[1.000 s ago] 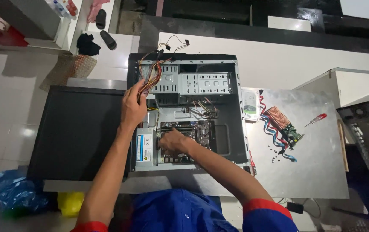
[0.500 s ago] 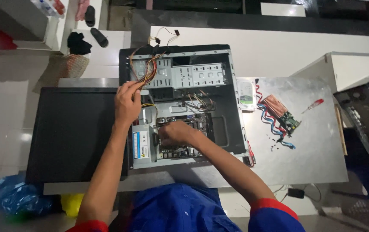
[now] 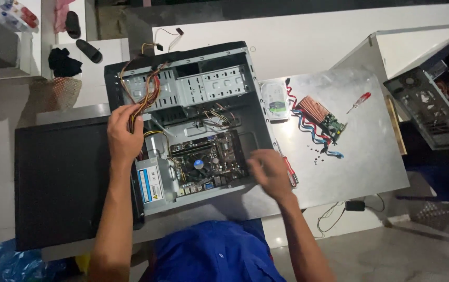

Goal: The person installs a 3.5-inch hard disk drive into the drive bay of a desktop computer case and secures it using a manual screwdriver.

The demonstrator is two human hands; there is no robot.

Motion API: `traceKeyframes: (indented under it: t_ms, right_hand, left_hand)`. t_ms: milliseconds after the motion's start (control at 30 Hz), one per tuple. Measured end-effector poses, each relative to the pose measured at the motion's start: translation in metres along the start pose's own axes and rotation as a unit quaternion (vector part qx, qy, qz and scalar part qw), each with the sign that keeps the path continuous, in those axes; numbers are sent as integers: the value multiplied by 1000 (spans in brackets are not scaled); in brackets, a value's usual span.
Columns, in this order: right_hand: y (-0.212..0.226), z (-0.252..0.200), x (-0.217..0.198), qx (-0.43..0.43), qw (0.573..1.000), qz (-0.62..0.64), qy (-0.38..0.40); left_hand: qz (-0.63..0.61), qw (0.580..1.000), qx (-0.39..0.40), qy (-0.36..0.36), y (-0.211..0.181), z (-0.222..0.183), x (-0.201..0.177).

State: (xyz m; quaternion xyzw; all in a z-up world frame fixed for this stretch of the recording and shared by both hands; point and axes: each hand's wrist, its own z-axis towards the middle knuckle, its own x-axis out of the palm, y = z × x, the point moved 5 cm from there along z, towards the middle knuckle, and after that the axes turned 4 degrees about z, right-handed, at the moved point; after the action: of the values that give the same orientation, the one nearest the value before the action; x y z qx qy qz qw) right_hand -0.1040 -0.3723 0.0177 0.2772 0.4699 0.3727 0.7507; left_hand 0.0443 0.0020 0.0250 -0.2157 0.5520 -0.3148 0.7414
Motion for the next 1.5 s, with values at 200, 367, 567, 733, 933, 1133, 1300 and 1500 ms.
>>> traceKeyframes:
  t_ms: [200, 367, 567, 733, 933, 1133, 1300, 1500]
  right_hand:
    - [-140, -71, -99, 206, 929, 45, -303]
    - [-214, -124, -133, 221, 893, -31, -392]
    - [-232, -166, -101, 276, 870, -107, -394]
    - [-203, -150, -82, 283, 886, -160, -329]
    - [-203, -149, -81, 288, 892, -179, -300]
    - [-212, -151, -82, 292, 896, -175, -285]
    - [-218, -152, -83, 299, 893, -183, -283]
    - [-231, -157, -82, 300, 891, -203, -274]
  left_hand:
    - [9, 1000, -3, -8, -2, 0, -1]
    - [6, 1000, -11, -6, -1, -1, 1]
    - [0, 1000, -3, -17, 6, 0, 1]
    - [-6, 1000, -3, -17, 7, 0, 3]
    - [-16, 999, -26, -29, 11, -2, 2]
    - [-26, 998, -27, -40, 9, -3, -1]
    - [-51, 996, -19, -74, 21, -4, -2]
    - [-141, 985, -11, -97, 20, -8, -7]
